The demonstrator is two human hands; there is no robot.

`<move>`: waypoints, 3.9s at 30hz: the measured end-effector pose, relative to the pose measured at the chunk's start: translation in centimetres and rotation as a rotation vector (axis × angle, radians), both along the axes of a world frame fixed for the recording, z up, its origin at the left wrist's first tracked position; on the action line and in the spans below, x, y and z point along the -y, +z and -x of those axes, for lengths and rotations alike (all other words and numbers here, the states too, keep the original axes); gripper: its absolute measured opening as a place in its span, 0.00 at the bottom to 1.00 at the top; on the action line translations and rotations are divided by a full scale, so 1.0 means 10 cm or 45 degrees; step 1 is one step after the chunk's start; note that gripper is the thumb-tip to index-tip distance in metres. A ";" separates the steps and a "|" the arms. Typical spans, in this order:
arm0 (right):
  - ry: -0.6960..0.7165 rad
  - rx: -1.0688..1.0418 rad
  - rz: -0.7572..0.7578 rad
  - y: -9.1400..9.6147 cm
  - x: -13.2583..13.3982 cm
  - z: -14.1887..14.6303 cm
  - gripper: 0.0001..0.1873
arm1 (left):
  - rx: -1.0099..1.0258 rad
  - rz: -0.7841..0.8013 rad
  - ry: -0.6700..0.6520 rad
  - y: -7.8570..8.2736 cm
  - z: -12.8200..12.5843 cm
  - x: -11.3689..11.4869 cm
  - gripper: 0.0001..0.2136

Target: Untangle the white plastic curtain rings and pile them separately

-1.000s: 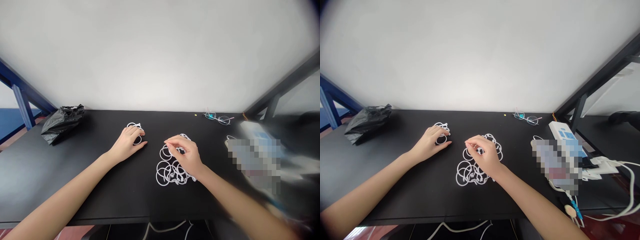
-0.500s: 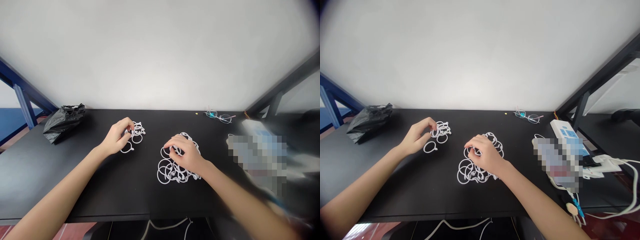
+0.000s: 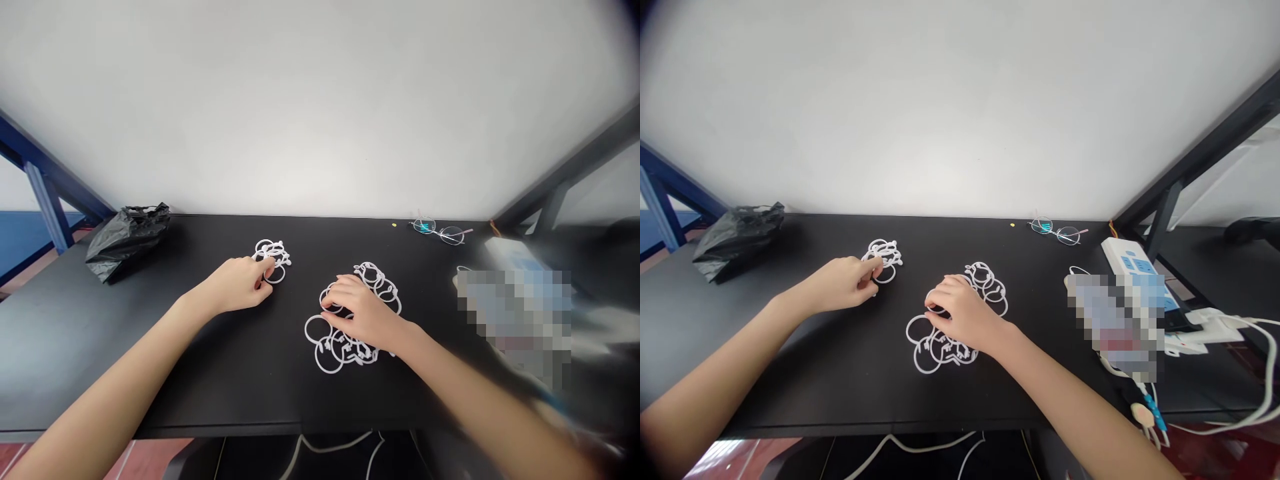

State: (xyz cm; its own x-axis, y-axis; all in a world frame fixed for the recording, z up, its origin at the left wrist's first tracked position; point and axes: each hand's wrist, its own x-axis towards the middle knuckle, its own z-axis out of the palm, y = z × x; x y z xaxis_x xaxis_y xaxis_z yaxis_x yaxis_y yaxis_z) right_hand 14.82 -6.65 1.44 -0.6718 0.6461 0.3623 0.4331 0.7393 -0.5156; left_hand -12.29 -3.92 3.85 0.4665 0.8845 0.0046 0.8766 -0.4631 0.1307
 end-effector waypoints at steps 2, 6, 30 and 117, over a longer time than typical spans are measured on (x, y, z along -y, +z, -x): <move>-0.022 -0.020 -0.001 -0.02 0.00 0.01 0.07 | 0.001 -0.019 0.009 -0.04 -0.01 -0.02 0.01; -0.049 -0.167 0.007 -0.03 0.01 0.01 0.07 | 0.049 -0.099 0.017 -0.09 0.01 -0.06 0.03; -0.092 -0.951 1.286 0.22 0.02 0.02 0.09 | 1.526 1.054 -0.013 -0.10 -0.63 0.42 0.13; -0.418 -0.813 0.366 0.05 0.06 -0.03 0.04 | -0.115 -0.321 0.081 0.02 -0.07 0.11 0.19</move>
State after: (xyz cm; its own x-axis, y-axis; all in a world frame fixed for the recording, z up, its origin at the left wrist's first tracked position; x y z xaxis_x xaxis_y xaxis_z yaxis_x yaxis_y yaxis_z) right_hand 15.14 -7.20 1.94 -0.1466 0.9033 0.4031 0.1608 0.4238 -0.8914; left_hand -11.62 -5.06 4.09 0.4187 0.8882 0.1891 0.9078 -0.4148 -0.0616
